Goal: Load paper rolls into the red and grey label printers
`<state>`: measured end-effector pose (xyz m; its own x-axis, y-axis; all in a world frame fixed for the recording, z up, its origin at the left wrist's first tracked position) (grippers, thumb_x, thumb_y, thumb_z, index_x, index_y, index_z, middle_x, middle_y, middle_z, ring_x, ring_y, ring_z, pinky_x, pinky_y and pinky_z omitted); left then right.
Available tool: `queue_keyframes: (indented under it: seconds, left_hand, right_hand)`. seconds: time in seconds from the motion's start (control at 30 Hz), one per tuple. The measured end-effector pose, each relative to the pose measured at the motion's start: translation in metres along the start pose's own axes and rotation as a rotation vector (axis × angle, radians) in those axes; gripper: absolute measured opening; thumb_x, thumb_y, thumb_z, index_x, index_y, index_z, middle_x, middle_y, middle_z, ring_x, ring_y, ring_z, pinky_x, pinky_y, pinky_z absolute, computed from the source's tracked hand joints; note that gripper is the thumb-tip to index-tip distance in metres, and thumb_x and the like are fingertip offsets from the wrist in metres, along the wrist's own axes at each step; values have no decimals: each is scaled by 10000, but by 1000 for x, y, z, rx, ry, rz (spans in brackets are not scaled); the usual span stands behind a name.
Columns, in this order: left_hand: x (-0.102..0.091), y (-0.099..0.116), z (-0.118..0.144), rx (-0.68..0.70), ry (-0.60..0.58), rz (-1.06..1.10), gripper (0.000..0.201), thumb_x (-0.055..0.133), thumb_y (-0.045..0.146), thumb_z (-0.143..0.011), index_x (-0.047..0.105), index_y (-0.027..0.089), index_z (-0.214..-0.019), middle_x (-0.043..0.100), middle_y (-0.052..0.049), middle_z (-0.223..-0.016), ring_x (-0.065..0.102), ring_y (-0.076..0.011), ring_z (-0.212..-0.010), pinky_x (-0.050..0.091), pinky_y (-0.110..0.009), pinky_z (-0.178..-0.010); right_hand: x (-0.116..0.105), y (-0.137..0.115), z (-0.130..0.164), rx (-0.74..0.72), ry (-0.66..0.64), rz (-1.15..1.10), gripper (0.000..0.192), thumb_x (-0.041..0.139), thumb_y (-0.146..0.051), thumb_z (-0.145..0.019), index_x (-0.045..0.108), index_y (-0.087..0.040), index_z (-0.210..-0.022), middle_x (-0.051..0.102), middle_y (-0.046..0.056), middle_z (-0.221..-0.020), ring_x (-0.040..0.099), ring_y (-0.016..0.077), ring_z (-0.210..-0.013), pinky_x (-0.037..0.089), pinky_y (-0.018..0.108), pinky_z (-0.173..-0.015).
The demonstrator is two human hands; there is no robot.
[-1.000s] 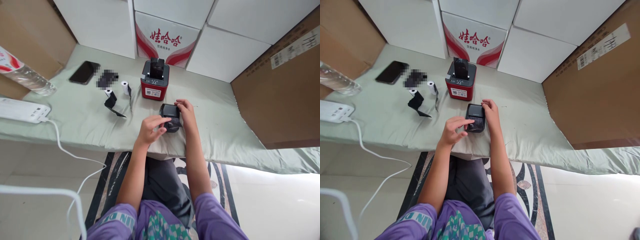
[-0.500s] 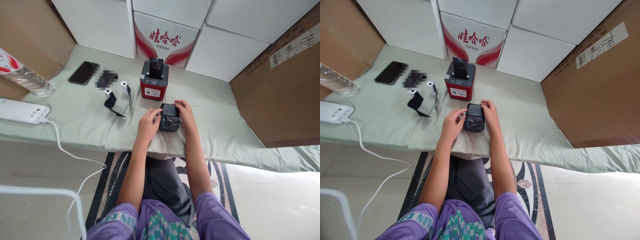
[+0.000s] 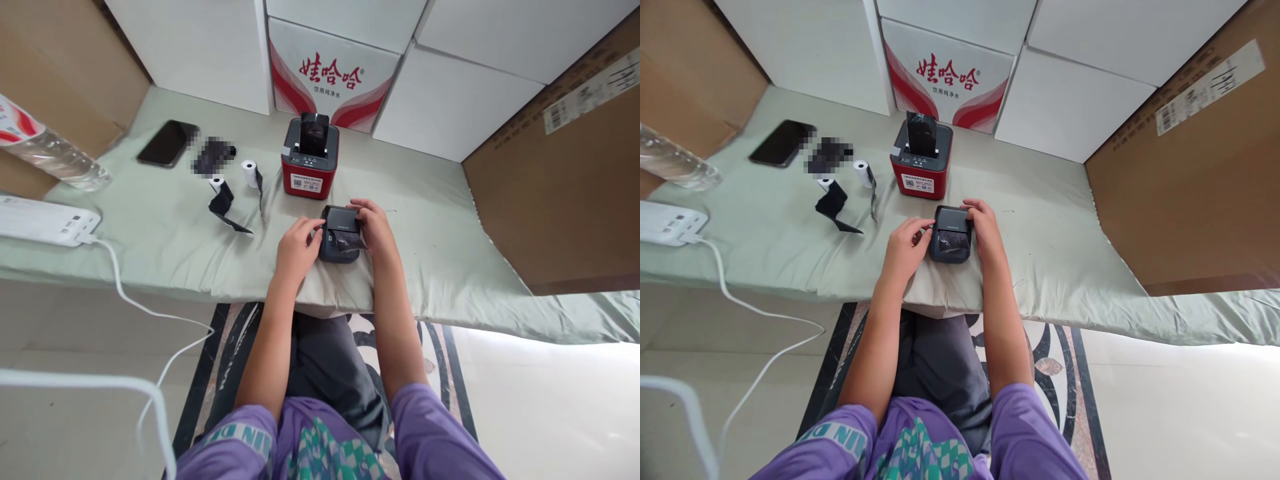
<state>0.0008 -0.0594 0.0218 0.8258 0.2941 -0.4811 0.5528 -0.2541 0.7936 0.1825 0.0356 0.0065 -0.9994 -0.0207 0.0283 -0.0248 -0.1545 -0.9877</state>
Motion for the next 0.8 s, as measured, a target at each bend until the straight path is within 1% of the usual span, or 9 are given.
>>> queue_keyframes:
  seconds: [0.17, 0.4, 0.57, 0.8]
  left_hand:
    - [1, -4, 0, 10, 7, 5, 267, 548, 227, -988, 739, 226, -1174, 718, -65, -1039, 605, -156, -774, 487, -282, -723]
    - [1, -4, 1, 24, -14, 14, 352, 464, 198, -1017, 728, 217, -1248, 719, -92, -1108, 668, -194, -963, 519, -295, -814]
    - [1, -4, 1, 1, -13, 8, 348, 477, 193, -1011, 731, 214, -1247, 723, -92, -1112, 670, -198, -967, 524, -300, -831]
    - [1, -5, 1, 23, -22, 5, 389, 440, 162, -1007, 719, 224, -1270, 721, -85, -1100, 678, -205, -993, 528, -314, -865]
  right_hand:
    - [1, 0, 0, 2, -24, 18, 427, 549, -271, -587, 683, -242, -991, 747, 43, -1075, 648, 256, -1061, 525, 436, -1004]
    - [2, -2, 3, 12, -18, -5, 413, 557, -274, -604, 680, -243, -997, 751, 42, -1072, 651, 256, -1062, 533, 427, -992]
    - [3, -4, 4, 5, -19, -2, 395, 559, -261, -611, 686, -237, -984, 753, 41, -1069, 654, 249, -1061, 520, 418, -1019]
    - [3, -2, 1, -1, -32, 6, 359, 582, -299, -643, 671, -252, -988, 753, 36, -1095, 658, 254, -1061, 530, 428, -1007]
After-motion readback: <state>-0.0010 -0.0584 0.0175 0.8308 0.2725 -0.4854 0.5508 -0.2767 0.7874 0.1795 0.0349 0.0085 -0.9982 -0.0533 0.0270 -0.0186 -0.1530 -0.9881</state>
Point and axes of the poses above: each hand's wrist, its own z-axis away from the middle knuckle, its own x-axis out of the palm, y = z × x, the point moved 5 cm from there along -z, towards the middle knuckle
